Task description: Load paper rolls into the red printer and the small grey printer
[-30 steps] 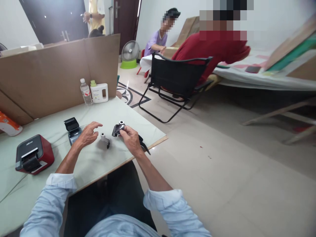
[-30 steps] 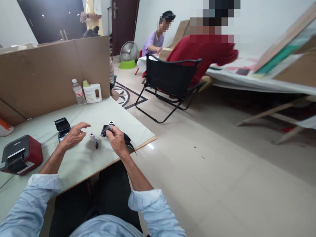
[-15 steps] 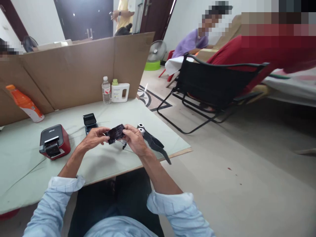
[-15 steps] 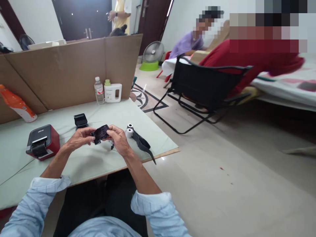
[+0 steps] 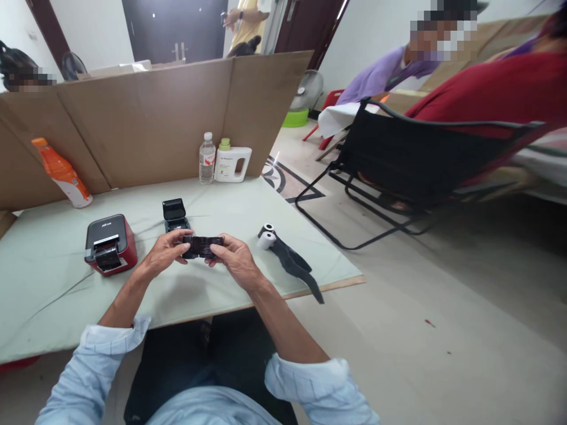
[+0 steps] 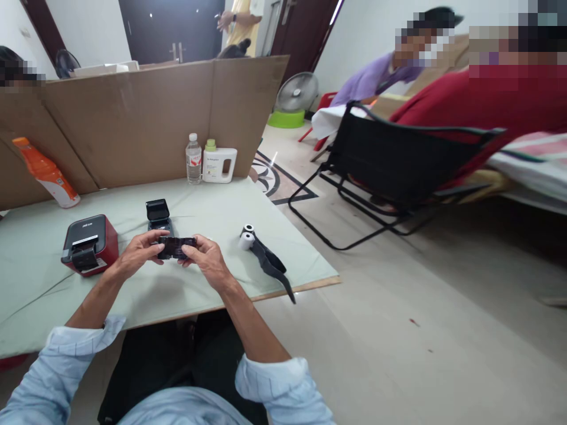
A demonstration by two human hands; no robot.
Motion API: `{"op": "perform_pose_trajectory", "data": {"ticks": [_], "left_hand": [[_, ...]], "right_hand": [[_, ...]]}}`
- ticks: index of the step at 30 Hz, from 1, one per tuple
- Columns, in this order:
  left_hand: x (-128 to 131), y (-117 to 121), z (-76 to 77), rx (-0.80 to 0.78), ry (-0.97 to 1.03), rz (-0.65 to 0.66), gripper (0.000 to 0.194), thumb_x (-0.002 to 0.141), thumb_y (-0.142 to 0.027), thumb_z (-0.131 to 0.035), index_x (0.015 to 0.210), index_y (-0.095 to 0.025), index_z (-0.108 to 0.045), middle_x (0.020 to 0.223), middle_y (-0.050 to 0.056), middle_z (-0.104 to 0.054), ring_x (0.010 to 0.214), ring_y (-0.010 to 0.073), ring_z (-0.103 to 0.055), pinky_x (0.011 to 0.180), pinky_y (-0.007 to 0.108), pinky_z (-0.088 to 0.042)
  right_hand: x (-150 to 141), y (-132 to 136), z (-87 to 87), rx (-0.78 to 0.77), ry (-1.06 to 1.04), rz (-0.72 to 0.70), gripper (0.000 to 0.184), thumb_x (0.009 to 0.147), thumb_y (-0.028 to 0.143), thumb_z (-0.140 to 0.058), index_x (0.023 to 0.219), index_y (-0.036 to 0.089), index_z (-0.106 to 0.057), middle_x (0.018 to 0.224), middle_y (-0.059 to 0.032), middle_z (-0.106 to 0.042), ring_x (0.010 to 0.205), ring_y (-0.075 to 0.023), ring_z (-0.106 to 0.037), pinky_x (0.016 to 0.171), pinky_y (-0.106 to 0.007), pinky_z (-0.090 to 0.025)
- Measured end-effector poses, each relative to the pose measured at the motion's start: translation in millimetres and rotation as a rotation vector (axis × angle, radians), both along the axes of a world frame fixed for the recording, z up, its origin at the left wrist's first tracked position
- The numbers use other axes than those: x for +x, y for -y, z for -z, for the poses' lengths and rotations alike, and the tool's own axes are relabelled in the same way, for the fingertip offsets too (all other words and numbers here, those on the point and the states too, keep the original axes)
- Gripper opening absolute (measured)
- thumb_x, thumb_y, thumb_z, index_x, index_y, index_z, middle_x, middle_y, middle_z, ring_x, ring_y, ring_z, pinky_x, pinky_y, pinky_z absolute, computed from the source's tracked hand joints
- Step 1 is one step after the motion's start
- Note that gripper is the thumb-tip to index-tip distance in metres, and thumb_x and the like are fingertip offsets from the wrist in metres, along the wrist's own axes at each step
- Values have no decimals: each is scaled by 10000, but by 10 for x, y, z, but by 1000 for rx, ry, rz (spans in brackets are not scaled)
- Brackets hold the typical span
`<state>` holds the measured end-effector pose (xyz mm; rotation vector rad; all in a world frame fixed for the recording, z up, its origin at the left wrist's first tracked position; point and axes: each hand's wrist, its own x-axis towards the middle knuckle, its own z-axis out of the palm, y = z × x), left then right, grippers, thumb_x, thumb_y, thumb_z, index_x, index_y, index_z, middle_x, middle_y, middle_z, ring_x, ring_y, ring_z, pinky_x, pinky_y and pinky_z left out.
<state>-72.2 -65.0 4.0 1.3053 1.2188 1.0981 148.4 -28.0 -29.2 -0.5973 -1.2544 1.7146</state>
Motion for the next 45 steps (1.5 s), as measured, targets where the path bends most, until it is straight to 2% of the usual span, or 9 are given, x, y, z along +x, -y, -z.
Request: {"op": "perform_pose_trajectory", "data": {"ticks": [5,10,16,25,30,34,38,41,45], "left_hand": [[59,95,64,-164,212,14,581,781,-469,-884,1231,-170,-669,905,40,-696,662,160,-706,565,260,-562],[113,156,93,-265,384,43,426,800,-431,-862,1066,-135,-713,860,60,-697,670,162,-701,554,246,-538],[48,216,67,-245,494,137,353,737,-251,-805,1063,-124,-754,911,96,-731,782,179,-693,648,267,-564],[150,287,80,-216,266,86,532,675,-303,-938,1125,-125,-717,996,89,-737,710,137,-672,605,261,-531],[221,347,31,-147,137,38,558,694,-326,-930,1154,-120,-692,902,65,-738,715,148,-677,655,295,-566],[241,363,-57,-75,69,41,474,760,-332,-869,1155,-123,-709,839,47,-727,715,153,-673,702,318,-584],[268,367,-149,80,-60,53,397,785,-307,-814,1151,-166,-753,1169,110,-734,865,174,-671,717,299,-572],[284,384,-218,227,-212,15,371,796,-266,-787,1159,-190,-768,1283,117,-694,922,172,-646,769,294,-560],[291,426,-285,302,-373,-33,271,842,-258,-746,1099,-178,-776,1064,90,-726,826,158,-638,731,285,-542]], "right_hand": [[-43,-5,-53,-101,-74,6,595,756,457,-901,1263,248,-670,824,21,-758,655,-161,-725,644,-308,-625],[-39,-87,-144,-120,-74,-94,382,739,397,-887,1050,209,-768,952,-42,-811,860,-215,-794,737,-323,-651],[-85,-128,-203,-40,-12,-83,390,709,313,-866,1071,207,-769,1035,-69,-826,994,-250,-801,786,-329,-647],[-174,-161,-127,210,210,256,241,796,435,-777,800,199,-728,570,44,-611,530,-117,-547,502,-247,-445],[-91,-164,-27,141,158,290,337,775,489,-838,929,208,-735,754,17,-667,664,-130,-587,584,-251,-496],[-37,-40,88,-53,68,88,534,726,549,-911,1102,216,-731,1040,-58,-740,887,-184,-694,675,-276,-585],[-67,129,190,-174,-60,-191,480,733,606,-914,909,188,-757,781,-27,-714,708,-161,-675,628,-288,-586],[-115,191,225,-235,-159,-165,456,687,573,-963,811,190,-750,703,-2,-683,636,-140,-640,611,-288,-578],[-117,218,213,-240,-151,-73,458,644,552,-991,853,198,-788,793,-19,-732,687,-151,-669,636,-295,-593]]}}
